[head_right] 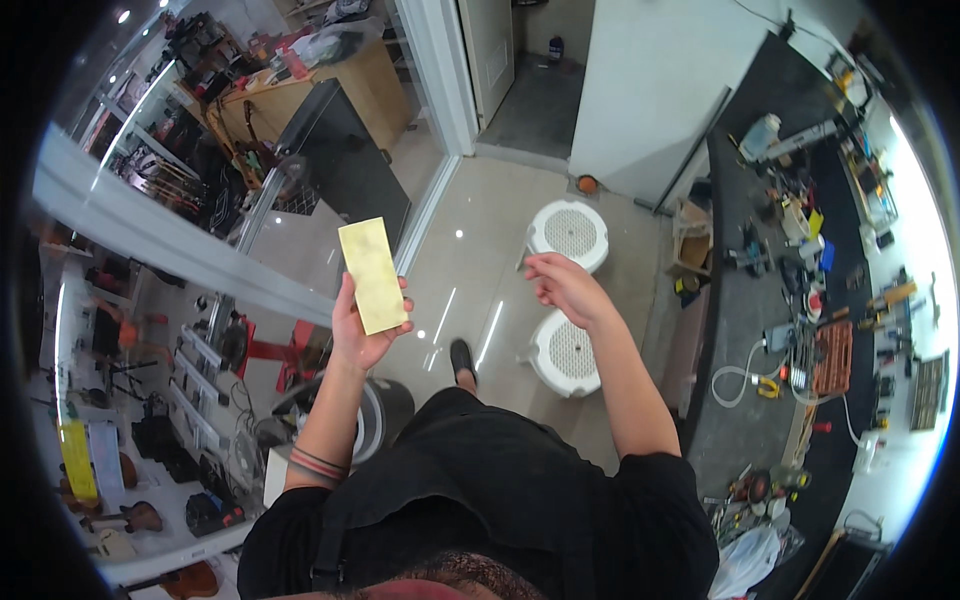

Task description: The person sands the back of a guitar neck using a small piece of sandpaper, then wipes the neck with a yellow sponge, and repeatedly wets the sponge and another sanding block in a bucket and at a sink.

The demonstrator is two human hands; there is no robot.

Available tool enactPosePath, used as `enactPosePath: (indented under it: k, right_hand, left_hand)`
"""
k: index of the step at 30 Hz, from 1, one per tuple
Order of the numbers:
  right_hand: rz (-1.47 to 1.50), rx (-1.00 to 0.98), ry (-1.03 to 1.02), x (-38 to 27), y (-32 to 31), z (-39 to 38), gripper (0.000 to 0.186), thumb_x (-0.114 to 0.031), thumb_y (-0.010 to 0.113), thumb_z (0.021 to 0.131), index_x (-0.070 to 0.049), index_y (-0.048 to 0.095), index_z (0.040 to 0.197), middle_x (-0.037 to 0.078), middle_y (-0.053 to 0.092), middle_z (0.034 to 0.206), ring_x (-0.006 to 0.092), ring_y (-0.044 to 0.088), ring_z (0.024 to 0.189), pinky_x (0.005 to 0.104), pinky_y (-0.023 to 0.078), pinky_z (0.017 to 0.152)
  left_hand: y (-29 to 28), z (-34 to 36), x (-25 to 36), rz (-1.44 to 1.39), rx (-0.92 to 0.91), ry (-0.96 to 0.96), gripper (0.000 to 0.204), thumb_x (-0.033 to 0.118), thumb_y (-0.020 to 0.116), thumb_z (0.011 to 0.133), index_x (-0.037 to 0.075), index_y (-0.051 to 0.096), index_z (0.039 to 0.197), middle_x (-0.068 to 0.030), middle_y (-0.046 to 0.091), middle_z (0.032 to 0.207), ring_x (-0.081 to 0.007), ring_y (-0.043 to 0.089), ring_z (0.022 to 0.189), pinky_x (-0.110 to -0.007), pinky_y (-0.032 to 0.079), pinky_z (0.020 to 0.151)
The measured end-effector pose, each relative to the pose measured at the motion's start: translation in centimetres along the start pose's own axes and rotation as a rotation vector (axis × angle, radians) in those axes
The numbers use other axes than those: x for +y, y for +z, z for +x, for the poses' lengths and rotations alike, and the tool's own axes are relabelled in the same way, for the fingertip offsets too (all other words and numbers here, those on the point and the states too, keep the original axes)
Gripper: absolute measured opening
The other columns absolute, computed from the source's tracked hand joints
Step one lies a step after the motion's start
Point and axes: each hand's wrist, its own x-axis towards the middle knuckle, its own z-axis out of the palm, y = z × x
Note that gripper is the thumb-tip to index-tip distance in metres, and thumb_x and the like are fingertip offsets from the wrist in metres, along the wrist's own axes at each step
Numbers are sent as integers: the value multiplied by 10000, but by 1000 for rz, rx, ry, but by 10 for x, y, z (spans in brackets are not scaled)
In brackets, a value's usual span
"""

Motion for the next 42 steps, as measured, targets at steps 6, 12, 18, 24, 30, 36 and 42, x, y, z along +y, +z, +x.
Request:
enactPosePath:
  k: [6,12,18,24,30,36,42]
  right_hand:
    - [102,-97,105,-75,-11,231,269,-281,553,1151,-58,611,1289,43,641,1086,129,589,817,286,504,704]
    - [320,-320,141,-192,-67,380,813,-780,292,1094,-66,614,1312,82,695,1030,203,690,766,334,553,574]
    - [493,-544,-118,-329,-155,547,1092,-955,220,950,-124,449,1622,263,665,1232,359,747,910,513,714,721]
    - [335,-513,-249,-490,-225,753,604,-477,647,1060,-33,535,1453,120,666,1088,262,717,971,335,638,587]
    - [-967,373,-206,-685,-386,895,391,-379,853,865,-66,722,1059,74,727,908,197,709,777,367,560,700]
    - [-1764,834,-78,-806,-469,1001,259,-241,766,903,-119,782,1131,129,800,1094,326,778,1034,480,613,893]
    - [-2014,741,-42,-884,-562,1049,206,-182,657,986,-156,789,1143,114,801,1099,337,779,1059,490,625,902]
  left_hand:
    - [-54,232,97,498,-54,-8,675,538,586,1079,62,480,1546,-165,645,1325,-340,706,1097,-493,621,836]
    - [48,516,164,1414,-504,262,726,65,795,873,55,503,1537,-142,646,1311,-283,661,1207,-454,552,1009]
    - [130,833,220,2015,-1144,1075,597,67,805,773,128,642,1344,-78,650,1198,-294,637,1173,-454,506,1070]
    - [195,1109,272,2169,-1500,1510,357,131,762,823,128,646,1161,-56,655,1122,-252,665,1093,-430,515,1039]
    - [243,1343,257,2475,-1274,1021,372,64,735,848,92,643,1207,-138,722,1159,-369,731,1115,-482,585,936]
    - [251,1559,231,2186,-991,372,488,162,830,880,52,659,1324,-237,767,1132,-426,750,1079,-518,588,904]
    - [283,1670,207,1636,-927,-371,338,168,841,925,64,677,1202,-50,677,822,-206,634,622,-382,507,567]
